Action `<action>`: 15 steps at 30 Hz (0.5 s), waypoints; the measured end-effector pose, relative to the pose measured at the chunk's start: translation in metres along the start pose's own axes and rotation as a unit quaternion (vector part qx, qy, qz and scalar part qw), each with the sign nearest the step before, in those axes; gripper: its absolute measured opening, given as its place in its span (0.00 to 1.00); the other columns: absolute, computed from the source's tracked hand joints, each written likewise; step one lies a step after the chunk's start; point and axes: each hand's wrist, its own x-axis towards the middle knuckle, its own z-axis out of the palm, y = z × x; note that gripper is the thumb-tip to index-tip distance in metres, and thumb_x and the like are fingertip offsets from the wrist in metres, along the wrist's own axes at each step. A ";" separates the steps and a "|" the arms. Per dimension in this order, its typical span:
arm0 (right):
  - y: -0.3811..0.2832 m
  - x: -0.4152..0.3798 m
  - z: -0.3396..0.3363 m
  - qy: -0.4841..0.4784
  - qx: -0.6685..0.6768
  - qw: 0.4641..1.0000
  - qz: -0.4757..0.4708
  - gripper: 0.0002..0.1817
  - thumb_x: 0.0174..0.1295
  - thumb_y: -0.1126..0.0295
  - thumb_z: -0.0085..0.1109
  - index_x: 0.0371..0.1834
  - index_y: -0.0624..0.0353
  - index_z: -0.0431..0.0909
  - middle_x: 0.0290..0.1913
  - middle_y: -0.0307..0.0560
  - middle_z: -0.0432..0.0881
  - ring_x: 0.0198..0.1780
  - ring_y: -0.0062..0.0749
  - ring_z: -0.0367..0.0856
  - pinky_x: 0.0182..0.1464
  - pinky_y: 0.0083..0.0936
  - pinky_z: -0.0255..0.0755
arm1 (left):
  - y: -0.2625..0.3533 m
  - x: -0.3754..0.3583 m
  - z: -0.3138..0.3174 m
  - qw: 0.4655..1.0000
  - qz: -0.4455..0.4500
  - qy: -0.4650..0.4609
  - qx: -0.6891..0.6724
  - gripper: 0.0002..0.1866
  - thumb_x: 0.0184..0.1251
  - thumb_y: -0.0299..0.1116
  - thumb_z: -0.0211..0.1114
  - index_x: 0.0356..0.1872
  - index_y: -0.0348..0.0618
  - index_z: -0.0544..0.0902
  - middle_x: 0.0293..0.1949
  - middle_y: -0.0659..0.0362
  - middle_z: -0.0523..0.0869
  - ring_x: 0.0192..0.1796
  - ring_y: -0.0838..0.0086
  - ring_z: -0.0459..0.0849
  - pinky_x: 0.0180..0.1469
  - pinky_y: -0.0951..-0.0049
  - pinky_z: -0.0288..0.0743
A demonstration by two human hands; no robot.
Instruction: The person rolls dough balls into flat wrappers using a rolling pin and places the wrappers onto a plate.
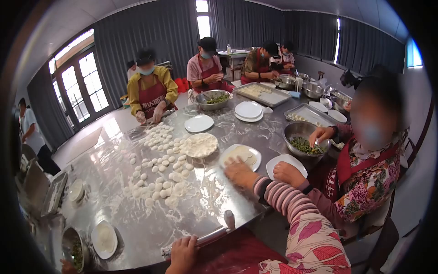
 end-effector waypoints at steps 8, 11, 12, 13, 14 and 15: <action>0.124 0.035 -0.261 0.160 -0.220 0.956 0.107 0.14 0.54 0.72 0.49 0.43 0.57 0.78 0.52 0.58 0.75 0.55 0.49 0.71 0.60 0.36 0.64 | -0.016 -0.002 0.010 0.999 -0.005 0.038 -0.033 0.21 0.55 0.36 0.60 0.51 0.44 0.76 0.41 0.55 0.79 0.42 0.62 0.78 0.45 0.62 0.70; 0.148 0.027 -0.347 0.053 -0.156 0.973 0.161 0.14 0.54 0.72 0.55 0.44 0.61 0.77 0.50 0.57 0.76 0.53 0.49 0.74 0.58 0.35 0.66 | -0.020 -0.004 0.009 0.997 0.000 0.047 -0.062 0.21 0.56 0.34 0.58 0.53 0.44 0.76 0.41 0.55 0.79 0.42 0.62 0.78 0.45 0.62 0.70; 0.151 0.023 -0.368 0.042 -0.137 0.976 0.167 0.15 0.52 0.71 0.57 0.43 0.63 0.77 0.48 0.57 0.78 0.51 0.49 0.75 0.56 0.34 0.68 | -0.022 -0.004 0.007 0.996 -0.002 0.052 -0.066 0.21 0.56 0.34 0.58 0.53 0.44 0.76 0.41 0.55 0.79 0.42 0.62 0.78 0.45 0.62 0.70; 0.152 0.023 -0.389 0.002 -0.134 0.974 0.183 0.16 0.51 0.70 0.59 0.43 0.64 0.77 0.45 0.56 0.79 0.48 0.47 0.77 0.53 0.33 0.70 | -0.024 -0.004 0.005 0.996 0.015 0.056 -0.067 0.21 0.56 0.33 0.57 0.53 0.44 0.76 0.40 0.55 0.79 0.41 0.63 0.78 0.44 0.62 0.70; 0.151 0.025 -0.407 -0.038 -0.130 0.971 0.198 0.17 0.50 0.69 0.61 0.43 0.65 0.77 0.42 0.56 0.80 0.44 0.45 0.79 0.50 0.31 0.72 | -0.025 -0.005 0.002 0.996 0.032 0.057 -0.067 0.20 0.56 0.32 0.56 0.53 0.44 0.76 0.40 0.55 0.79 0.41 0.63 0.77 0.43 0.63 0.70; 0.148 0.029 -0.424 -0.040 -0.131 0.971 0.195 0.17 0.50 0.69 0.61 0.43 0.65 0.77 0.42 0.56 0.80 0.44 0.45 0.79 0.50 0.31 0.72 | -0.025 -0.006 0.000 0.996 0.029 0.058 -0.069 0.20 0.56 0.32 0.56 0.53 0.44 0.76 0.40 0.55 0.79 0.41 0.63 0.77 0.43 0.63 0.70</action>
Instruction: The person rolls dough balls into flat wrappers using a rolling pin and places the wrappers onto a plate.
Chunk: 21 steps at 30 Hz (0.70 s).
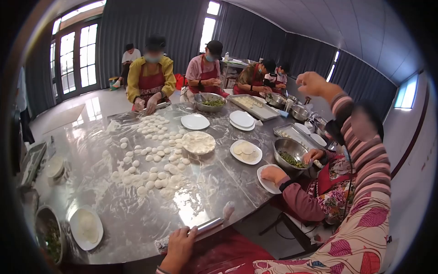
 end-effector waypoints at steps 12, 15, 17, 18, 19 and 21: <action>0.022 0.063 0.048 0.211 0.611 0.680 0.347 0.25 0.52 0.62 0.62 0.54 0.54 0.71 0.38 0.46 0.79 0.40 0.34 0.78 0.45 0.33 0.73 | -0.007 -0.002 0.018 0.994 -0.042 0.038 0.094 0.21 0.53 0.34 0.57 0.50 0.42 0.77 0.41 0.53 0.80 0.39 0.64 0.78 0.41 0.63 0.70; -0.005 0.066 0.134 0.263 -0.037 0.959 0.095 0.23 0.48 0.65 0.64 0.50 0.53 0.73 0.40 0.50 0.77 0.45 0.46 0.77 0.49 0.39 0.71 | -0.008 0.004 0.016 0.994 -0.048 0.040 0.086 0.21 0.53 0.35 0.58 0.50 0.42 0.77 0.42 0.53 0.80 0.39 0.64 0.78 0.41 0.63 0.70; -0.029 0.062 0.173 0.200 -0.081 0.976 -0.017 0.20 0.48 0.67 0.61 0.47 0.55 0.73 0.43 0.53 0.76 0.50 0.50 0.75 0.51 0.41 0.70 | -0.010 0.003 0.022 0.992 -0.047 0.044 0.105 0.22 0.53 0.39 0.61 0.49 0.41 0.77 0.41 0.53 0.79 0.40 0.61 0.78 0.43 0.60 0.69; -0.036 0.062 0.197 0.147 -0.021 0.989 -0.016 0.17 0.51 0.68 0.59 0.46 0.56 0.73 0.46 0.53 0.76 0.51 0.49 0.74 0.52 0.41 0.69 | -0.007 0.007 0.021 0.993 -0.047 0.041 0.105 0.22 0.53 0.39 0.61 0.49 0.41 0.77 0.41 0.53 0.79 0.40 0.61 0.78 0.43 0.60 0.69; -0.043 0.059 0.220 0.085 0.005 0.996 0.007 0.17 0.52 0.69 0.58 0.46 0.55 0.74 0.46 0.53 0.76 0.52 0.48 0.74 0.52 0.42 0.69 | -0.005 0.010 0.018 0.990 -0.047 0.049 0.122 0.23 0.53 0.39 0.61 0.50 0.41 0.77 0.41 0.53 0.79 0.40 0.61 0.78 0.42 0.59 0.69; -0.056 0.053 0.261 0.012 0.038 0.999 0.031 0.16 0.52 0.69 0.57 0.46 0.55 0.74 0.46 0.53 0.76 0.52 0.48 0.75 0.52 0.44 0.69 | -0.002 0.013 0.015 0.988 -0.048 0.046 0.139 0.23 0.53 0.39 0.61 0.50 0.41 0.77 0.41 0.53 0.79 0.39 0.61 0.78 0.42 0.59 0.69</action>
